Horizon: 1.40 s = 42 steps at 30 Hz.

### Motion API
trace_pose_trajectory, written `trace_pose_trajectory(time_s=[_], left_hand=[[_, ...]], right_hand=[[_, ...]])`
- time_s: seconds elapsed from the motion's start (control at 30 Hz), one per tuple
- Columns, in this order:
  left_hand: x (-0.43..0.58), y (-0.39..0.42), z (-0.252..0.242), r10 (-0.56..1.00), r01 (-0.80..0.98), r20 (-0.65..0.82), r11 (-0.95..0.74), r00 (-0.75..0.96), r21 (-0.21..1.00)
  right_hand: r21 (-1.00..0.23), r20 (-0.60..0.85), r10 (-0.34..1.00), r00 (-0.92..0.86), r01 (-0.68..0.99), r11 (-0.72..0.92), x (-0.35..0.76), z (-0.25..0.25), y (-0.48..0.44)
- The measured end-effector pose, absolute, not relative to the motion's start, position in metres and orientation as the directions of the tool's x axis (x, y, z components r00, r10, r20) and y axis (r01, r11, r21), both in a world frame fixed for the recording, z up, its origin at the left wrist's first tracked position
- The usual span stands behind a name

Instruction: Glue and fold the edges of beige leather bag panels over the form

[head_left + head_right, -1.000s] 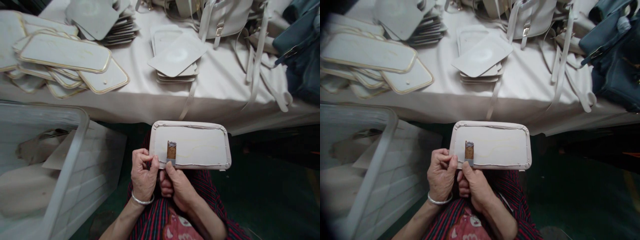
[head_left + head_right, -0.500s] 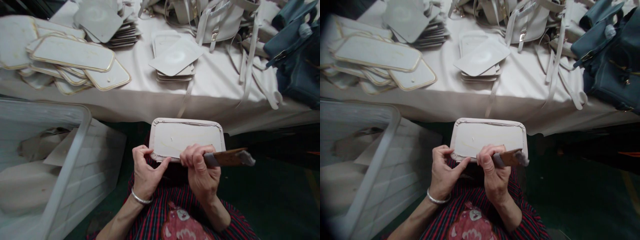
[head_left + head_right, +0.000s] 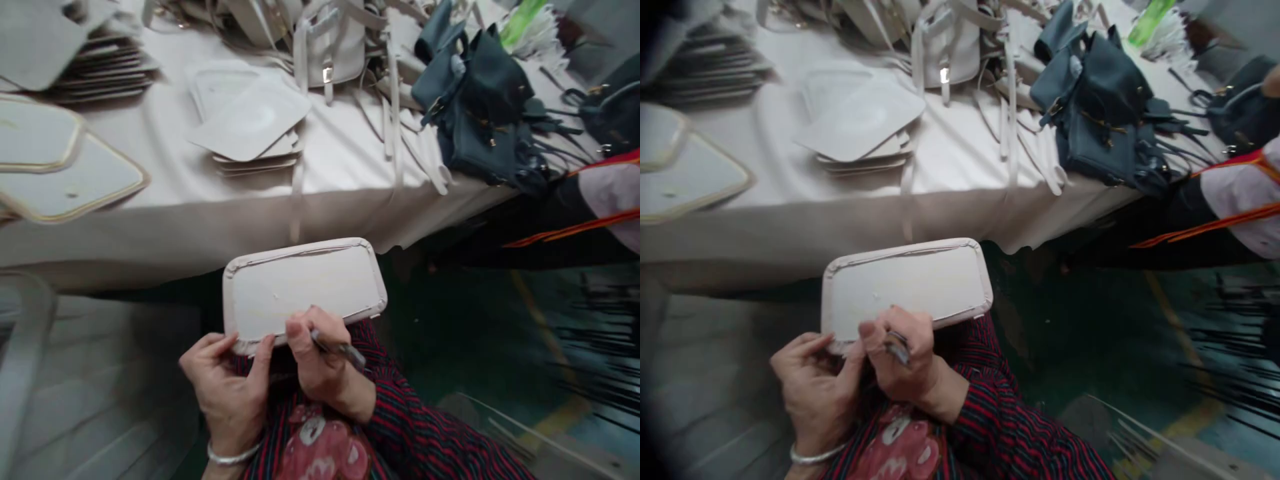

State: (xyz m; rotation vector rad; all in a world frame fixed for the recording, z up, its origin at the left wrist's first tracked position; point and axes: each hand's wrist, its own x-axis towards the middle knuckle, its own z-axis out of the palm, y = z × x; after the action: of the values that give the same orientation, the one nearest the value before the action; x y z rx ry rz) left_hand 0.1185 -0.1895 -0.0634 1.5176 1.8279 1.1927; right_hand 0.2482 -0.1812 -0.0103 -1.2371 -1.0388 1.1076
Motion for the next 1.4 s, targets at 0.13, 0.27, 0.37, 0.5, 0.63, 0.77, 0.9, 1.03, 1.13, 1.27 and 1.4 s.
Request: trace_pose_trajectory(time_s=[0.13,0.27,0.37,0.5,0.63,0.77,0.9,1.03,1.13,1.27,1.4], left_hand=[[0.126,-0.189,-0.053,0.931,0.743,0.314,-0.077,-0.184,0.665],[0.156,-0.202,-0.045,0.834,0.755,0.495,-0.484,0.243,0.444],[0.183,-0.209,-0.043,0.691,0.647,0.450,-0.711,0.566,0.277],[0.195,-0.187,-0.028,0.656,0.584,0.342,-0.755,0.673,0.298],[0.188,-0.133,-0.011,0.744,0.652,0.345,-0.668,0.573,0.359],[0.187,-0.100,-0.018,0.745,0.742,0.321,-0.651,0.585,0.159],[0.192,-0.101,-0.030,0.737,0.749,0.322,-0.653,0.594,0.112],[0.194,-0.092,-0.023,0.732,0.716,0.283,-0.675,0.619,0.180],[0.190,-0.056,-0.005,0.755,0.702,0.245,-0.655,0.608,0.279],[0.172,0.035,0.017,0.810,0.721,0.449,-0.561,0.377,0.407],[0.144,0.125,0.019,0.879,0.607,0.404,-0.470,0.254,0.641]], right_hand=[[-0.966,-0.089,0.852,0.517,-0.252,0.052,0.286,-0.008,-0.186],[-0.878,-0.008,0.594,0.805,-0.290,0.381,0.340,-0.006,-0.192],[-0.864,0.009,0.534,0.845,-0.262,0.429,0.361,-0.009,-0.193],[-0.867,-0.074,0.700,0.711,-0.393,0.307,0.364,-0.013,-0.182],[-0.844,-0.107,0.840,0.532,-0.496,0.206,0.365,-0.004,-0.143],[-0.856,-0.010,0.890,0.455,-0.464,0.228,0.358,0.014,-0.092],[-0.930,0.043,0.947,0.319,-0.333,0.155,0.340,0.012,-0.063],[-0.983,-0.119,0.985,0.129,-0.154,-0.098,0.332,-0.005,-0.047],[-0.953,-0.266,0.962,0.058,-0.164,-0.253,0.338,-0.006,-0.027],[-0.988,-0.137,0.987,0.082,-0.086,-0.130,0.348,0.010,0.018],[-0.988,0.125,0.990,0.059,0.096,0.119,0.343,0.019,0.069]])
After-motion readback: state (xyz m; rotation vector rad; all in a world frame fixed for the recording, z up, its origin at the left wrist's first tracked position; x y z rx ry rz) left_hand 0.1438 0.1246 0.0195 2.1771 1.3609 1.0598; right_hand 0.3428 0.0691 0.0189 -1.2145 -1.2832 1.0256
